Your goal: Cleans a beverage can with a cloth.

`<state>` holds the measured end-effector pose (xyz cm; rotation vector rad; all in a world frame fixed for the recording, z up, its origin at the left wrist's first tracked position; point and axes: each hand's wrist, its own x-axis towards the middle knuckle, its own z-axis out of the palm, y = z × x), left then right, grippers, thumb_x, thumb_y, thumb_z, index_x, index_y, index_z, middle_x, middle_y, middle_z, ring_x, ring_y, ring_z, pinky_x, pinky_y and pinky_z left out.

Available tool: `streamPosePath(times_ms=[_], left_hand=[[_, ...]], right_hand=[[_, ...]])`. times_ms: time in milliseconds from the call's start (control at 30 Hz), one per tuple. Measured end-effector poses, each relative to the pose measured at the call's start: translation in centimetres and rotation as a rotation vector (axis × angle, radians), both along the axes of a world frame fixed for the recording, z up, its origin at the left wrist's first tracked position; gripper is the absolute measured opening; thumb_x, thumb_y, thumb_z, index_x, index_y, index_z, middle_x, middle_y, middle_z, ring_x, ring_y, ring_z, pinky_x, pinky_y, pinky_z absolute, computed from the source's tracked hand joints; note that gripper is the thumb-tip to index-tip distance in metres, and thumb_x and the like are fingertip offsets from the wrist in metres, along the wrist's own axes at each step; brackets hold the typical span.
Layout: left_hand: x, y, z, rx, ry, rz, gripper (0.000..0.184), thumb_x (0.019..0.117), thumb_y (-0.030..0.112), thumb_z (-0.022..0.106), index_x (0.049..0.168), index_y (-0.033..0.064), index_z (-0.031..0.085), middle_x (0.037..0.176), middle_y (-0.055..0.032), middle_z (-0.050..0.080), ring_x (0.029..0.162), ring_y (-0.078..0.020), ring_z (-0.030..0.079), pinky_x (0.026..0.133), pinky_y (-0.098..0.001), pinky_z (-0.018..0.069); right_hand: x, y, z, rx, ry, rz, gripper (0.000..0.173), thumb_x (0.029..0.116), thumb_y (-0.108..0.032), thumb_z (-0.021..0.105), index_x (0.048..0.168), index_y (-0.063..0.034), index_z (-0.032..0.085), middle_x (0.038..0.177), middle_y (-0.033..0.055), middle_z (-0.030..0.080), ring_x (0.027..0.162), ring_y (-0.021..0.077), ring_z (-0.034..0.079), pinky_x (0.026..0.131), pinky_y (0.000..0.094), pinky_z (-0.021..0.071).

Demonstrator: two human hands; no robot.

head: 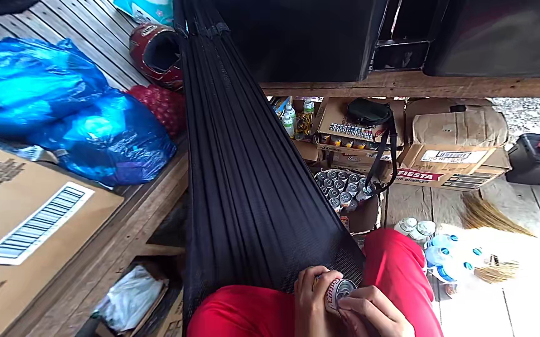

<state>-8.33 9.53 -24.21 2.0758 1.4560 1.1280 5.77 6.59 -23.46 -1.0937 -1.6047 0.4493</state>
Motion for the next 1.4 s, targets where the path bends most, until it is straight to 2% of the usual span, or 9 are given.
streamPosePath(times_ms=[200, 367, 500, 700, 833, 967, 1133, 1267, 1400], left_hand=[[7.4, 1.2, -1.2, 0.004, -0.031, 0.028, 0.039, 0.0679, 0.009, 0.079, 0.107, 0.0118, 0.077, 0.107, -0.0118, 0.071, 0.102, -0.0304, 0.068, 0.085, -0.0467, 0.0548], [12.1, 2.4, -1.3, 0.027, -0.157, 0.010, 0.029, 0.0762, 0.014, 0.075, 0.105, 0.0158, 0.076, 0.107, -0.0054, 0.071, 0.104, -0.0216, 0.067, 0.088, -0.0399, 0.0546], [13.4, 3.1, -0.9, 0.052, -0.168, 0.009, 0.032, 0.0731, 0.013, 0.077, 0.105, 0.0167, 0.077, 0.107, -0.0055, 0.071, 0.105, -0.0223, 0.066, 0.089, -0.0403, 0.0535], [10.3, 2.2, -1.3, -0.001, -0.196, -0.037, 0.030, 0.0747, 0.010, 0.075, 0.104, 0.0159, 0.076, 0.108, -0.0049, 0.071, 0.105, -0.0214, 0.066, 0.089, -0.0399, 0.0537], [5.7, 1.2, -2.3, -0.006, -0.114, -0.003, 0.033, 0.0721, 0.008, 0.076, 0.105, 0.0135, 0.077, 0.106, -0.0053, 0.071, 0.105, -0.0193, 0.066, 0.094, -0.0322, 0.0537], [0.6, -0.2, -1.3, -0.049, -0.135, -0.059, 0.034, 0.0714, 0.005, 0.076, 0.104, 0.0145, 0.075, 0.108, -0.0057, 0.071, 0.107, -0.0208, 0.066, 0.093, -0.0375, 0.0548], [-4.5, -0.8, 0.5, -0.019, -0.009, -0.007, 0.035, 0.0704, 0.009, 0.078, 0.105, 0.0157, 0.077, 0.107, -0.0055, 0.071, 0.107, -0.0215, 0.066, 0.094, -0.0368, 0.0539], [-5.5, -0.9, 1.9, -0.030, -0.006, -0.059, 0.036, 0.0706, 0.009, 0.078, 0.106, 0.0100, 0.076, 0.106, -0.0076, 0.072, 0.106, -0.0217, 0.067, 0.094, -0.0333, 0.0535], [-4.1, -1.0, 2.8, -0.044, -0.093, -0.080, 0.031, 0.0733, 0.008, 0.077, 0.104, 0.0072, 0.075, 0.105, -0.0075, 0.072, 0.105, -0.0175, 0.067, 0.094, -0.0285, 0.0537]], right_hand=[[7.5, 3.3, 0.4, -0.002, -0.119, -0.103, 0.008, 0.0924, -0.017, 0.068, 0.092, -0.0117, 0.074, 0.090, 0.0040, 0.070, 0.091, 0.0082, 0.066, 0.083, 0.0182, 0.0510], [12.2, 3.0, 0.7, 0.065, -0.150, -0.044, 0.006, 0.0956, -0.017, 0.067, 0.096, -0.0134, 0.072, 0.092, 0.0020, 0.067, 0.095, 0.0061, 0.064, 0.089, 0.0156, 0.0502], [14.0, 3.2, 0.6, 0.064, -0.192, -0.090, 0.008, 0.0971, -0.022, 0.066, 0.097, -0.0168, 0.072, 0.093, -0.0002, 0.069, 0.094, 0.0058, 0.064, 0.086, 0.0183, 0.0495], [10.0, 1.1, 0.0, 0.052, -0.158, -0.053, 0.008, 0.0992, -0.021, 0.065, 0.096, -0.0160, 0.070, 0.093, 0.0002, 0.065, 0.096, 0.0074, 0.061, 0.091, 0.0179, 0.0475], [5.7, 0.7, -1.9, 0.033, -0.148, -0.103, 0.011, 0.0989, -0.023, 0.064, 0.095, -0.0185, 0.073, 0.093, -0.0016, 0.067, 0.096, 0.0081, 0.061, 0.089, 0.0204, 0.0464], [-0.1, -1.0, -2.0, 0.062, -0.014, -0.093, 0.009, 0.0997, -0.023, 0.064, 0.096, -0.0171, 0.069, 0.095, -0.0020, 0.062, 0.100, 0.0049, 0.059, 0.093, 0.0147, 0.0451], [-4.6, -1.2, -2.1, 0.097, 0.023, -0.102, 0.011, 0.1012, -0.027, 0.062, 0.097, -0.0193, 0.070, 0.098, -0.0038, 0.063, 0.103, 0.0044, 0.059, 0.095, 0.0170, 0.0458], [-6.1, 0.0, -0.5, 0.154, 0.049, -0.173, 0.009, 0.0986, -0.021, 0.064, 0.095, -0.0152, 0.070, 0.095, -0.0017, 0.066, 0.101, 0.0052, 0.062, 0.094, 0.0150, 0.0472], [-5.0, -0.4, 1.6, 0.185, 0.056, -0.072, 0.008, 0.0974, -0.017, 0.067, 0.094, -0.0111, 0.071, 0.094, 0.0003, 0.071, 0.100, 0.0061, 0.066, 0.094, 0.0159, 0.0502]])
